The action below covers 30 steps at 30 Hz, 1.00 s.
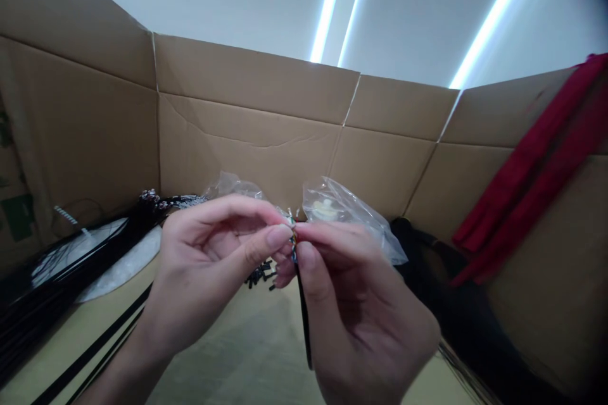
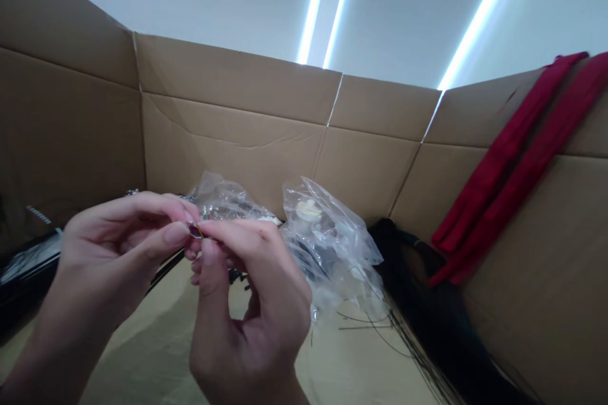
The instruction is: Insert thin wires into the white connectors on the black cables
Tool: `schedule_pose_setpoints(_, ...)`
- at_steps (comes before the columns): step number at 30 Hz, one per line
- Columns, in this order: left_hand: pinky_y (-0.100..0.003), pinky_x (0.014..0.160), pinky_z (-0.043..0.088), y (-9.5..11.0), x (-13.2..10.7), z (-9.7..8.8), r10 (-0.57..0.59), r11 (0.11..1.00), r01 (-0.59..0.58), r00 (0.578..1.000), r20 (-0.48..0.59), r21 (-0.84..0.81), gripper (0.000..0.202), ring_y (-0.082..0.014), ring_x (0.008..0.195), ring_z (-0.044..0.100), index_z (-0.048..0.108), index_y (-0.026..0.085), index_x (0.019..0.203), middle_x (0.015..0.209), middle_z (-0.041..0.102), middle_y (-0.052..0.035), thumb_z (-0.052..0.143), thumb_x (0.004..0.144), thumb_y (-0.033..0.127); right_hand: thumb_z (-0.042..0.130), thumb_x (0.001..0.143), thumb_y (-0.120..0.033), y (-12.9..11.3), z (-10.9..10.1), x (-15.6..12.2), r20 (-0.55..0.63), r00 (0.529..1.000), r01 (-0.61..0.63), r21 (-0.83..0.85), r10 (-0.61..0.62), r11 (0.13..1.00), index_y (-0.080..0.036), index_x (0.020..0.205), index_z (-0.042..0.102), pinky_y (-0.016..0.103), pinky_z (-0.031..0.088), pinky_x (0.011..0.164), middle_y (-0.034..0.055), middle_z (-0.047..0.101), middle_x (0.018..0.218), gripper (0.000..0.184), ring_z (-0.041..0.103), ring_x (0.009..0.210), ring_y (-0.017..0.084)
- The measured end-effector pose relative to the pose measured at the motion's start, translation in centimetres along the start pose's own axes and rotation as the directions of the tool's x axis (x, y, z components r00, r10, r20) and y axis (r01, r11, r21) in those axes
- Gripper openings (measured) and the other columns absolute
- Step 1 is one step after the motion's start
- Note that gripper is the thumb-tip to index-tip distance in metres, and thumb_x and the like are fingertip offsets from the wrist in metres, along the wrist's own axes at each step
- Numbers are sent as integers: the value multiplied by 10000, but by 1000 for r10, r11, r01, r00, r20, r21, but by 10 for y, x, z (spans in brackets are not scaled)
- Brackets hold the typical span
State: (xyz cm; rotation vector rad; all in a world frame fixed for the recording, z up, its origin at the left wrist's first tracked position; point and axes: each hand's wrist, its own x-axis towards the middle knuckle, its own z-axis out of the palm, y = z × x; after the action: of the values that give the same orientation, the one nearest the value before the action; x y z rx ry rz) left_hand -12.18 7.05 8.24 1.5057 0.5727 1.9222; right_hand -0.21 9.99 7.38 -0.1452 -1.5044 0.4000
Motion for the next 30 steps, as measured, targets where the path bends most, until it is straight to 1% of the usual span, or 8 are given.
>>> schedule_pose_setpoints(8, -103, 676, 568, -4, -4, 4, 178, 961, -168, 984, -28, 220, 252, -59, 738, 683, 777, 348, 920, 838, 736, 62, 697, 853, 118, 723, 799, -110, 4, -6, 6, 57, 964, -264, 208, 258, 942, -232, 785, 732, 213, 536, 589, -19, 671, 771, 122, 636, 727, 108)
schedule_pose_setpoints(12, -60, 717, 550, -7, -3, 2, 176, 959, -161, 983, -47, 233, 239, -39, 770, 675, 776, 337, 899, 838, 742, 81, 711, 840, 115, 743, 778, -102, 4, -6, 8, 64, 955, -297, 237, 290, 925, -214, 750, 725, 173, 518, 617, -26, 653, 755, 116, 610, 726, 85)
schedule_pose_setpoints(14, -49, 708, 549, -8, -2, 1, 138, 974, -128, 990, -41, 186, 171, -35, 752, 673, 777, 318, 864, 815, 738, 82, 735, 826, 157, 736, 796, -120, 5, -8, 9, 129, 933, -359, 302, 335, 883, -208, 751, 713, 160, 511, 640, -30, 637, 769, 101, 599, 731, 74)
schedule_pose_setpoints(17, -35, 639, 542, -8, 0, 2, 60, 996, -58, 998, -30, 66, 124, -28, 697, 677, 760, 300, 883, 808, 733, 78, 765, 803, 206, 706, 849, -180, 9, -14, 11, 315, 858, -509, 402, 406, 761, -208, 799, 694, 167, 498, 665, -28, 616, 789, 59, 578, 728, 68)
schedule_pose_setpoints(20, -57, 592, 540, -8, 0, 7, 47, 999, -47, 997, -63, 3, 157, -26, 618, 660, 676, 288, 910, 787, 721, 78, 760, 812, 199, 688, 873, -242, 15, -22, 16, 475, 793, -589, 437, 382, 680, -212, 815, 682, 201, 485, 655, -18, 581, 810, 66, 535, 710, 78)
schedule_pose_setpoints(24, -99, 634, 540, -11, -1, 13, 68, 997, -63, 993, -98, 46, 156, -41, 663, 628, 566, 256, 845, 771, 680, 68, 703, 863, 182, 733, 825, -208, 20, -32, 23, 528, 791, -530, 338, 310, 778, -213, 763, 705, 226, 487, 660, -5, 555, 832, 69, 543, 763, 105)
schedule_pose_setpoints(27, -99, 644, 523, -14, -2, 15, 80, 990, -69, 994, -79, 126, 158, -45, 702, 613, 569, 242, 834, 806, 656, 56, 714, 853, 184, 748, 804, -160, 19, -34, 24, 470, 833, -432, 227, 290, 873, -227, 768, 725, 235, 485, 704, -8, 571, 811, 80, 549, 819, 118)
schedule_pose_setpoints(30, -100, 652, 518, -14, -2, 14, 80, 993, -76, 996, -47, 88, 155, -43, 705, 603, 565, 260, 877, 815, 650, 58, 699, 866, 183, 742, 819, -190, 16, -32, 22, 362, 885, -370, 171, 292, 913, -246, 777, 735, 249, 482, 707, -16, 568, 809, 71, 531, 777, 108)
